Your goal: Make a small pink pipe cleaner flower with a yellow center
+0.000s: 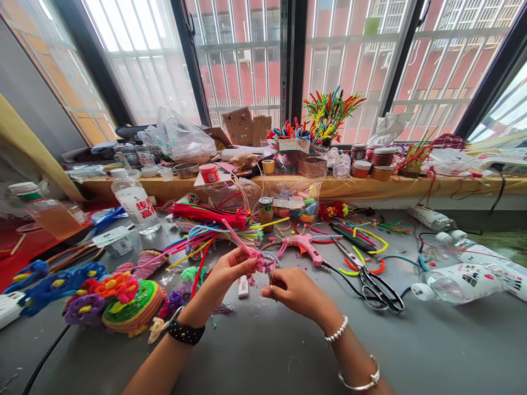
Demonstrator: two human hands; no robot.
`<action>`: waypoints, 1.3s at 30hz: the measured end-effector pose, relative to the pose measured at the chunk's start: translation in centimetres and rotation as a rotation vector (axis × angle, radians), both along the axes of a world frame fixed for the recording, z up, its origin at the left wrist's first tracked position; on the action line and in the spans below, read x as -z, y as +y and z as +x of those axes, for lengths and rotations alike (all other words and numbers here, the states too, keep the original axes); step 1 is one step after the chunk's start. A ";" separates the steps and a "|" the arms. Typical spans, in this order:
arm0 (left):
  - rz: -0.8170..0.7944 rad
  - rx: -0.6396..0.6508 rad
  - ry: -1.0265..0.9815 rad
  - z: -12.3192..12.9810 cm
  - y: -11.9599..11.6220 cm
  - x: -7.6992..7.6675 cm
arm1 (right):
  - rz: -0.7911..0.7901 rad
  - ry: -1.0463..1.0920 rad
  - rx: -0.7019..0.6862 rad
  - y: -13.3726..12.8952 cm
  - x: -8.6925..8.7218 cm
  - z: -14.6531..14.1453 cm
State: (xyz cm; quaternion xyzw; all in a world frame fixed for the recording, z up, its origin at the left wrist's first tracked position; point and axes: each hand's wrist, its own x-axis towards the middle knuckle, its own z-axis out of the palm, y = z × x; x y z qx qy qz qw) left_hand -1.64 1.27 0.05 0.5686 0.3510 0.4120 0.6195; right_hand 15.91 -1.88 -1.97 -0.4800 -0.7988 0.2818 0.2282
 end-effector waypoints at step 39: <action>-0.204 -0.052 -0.206 0.7 -0.5 0.1 | 0.020 0.160 0.017 -0.4 0.3 -2.0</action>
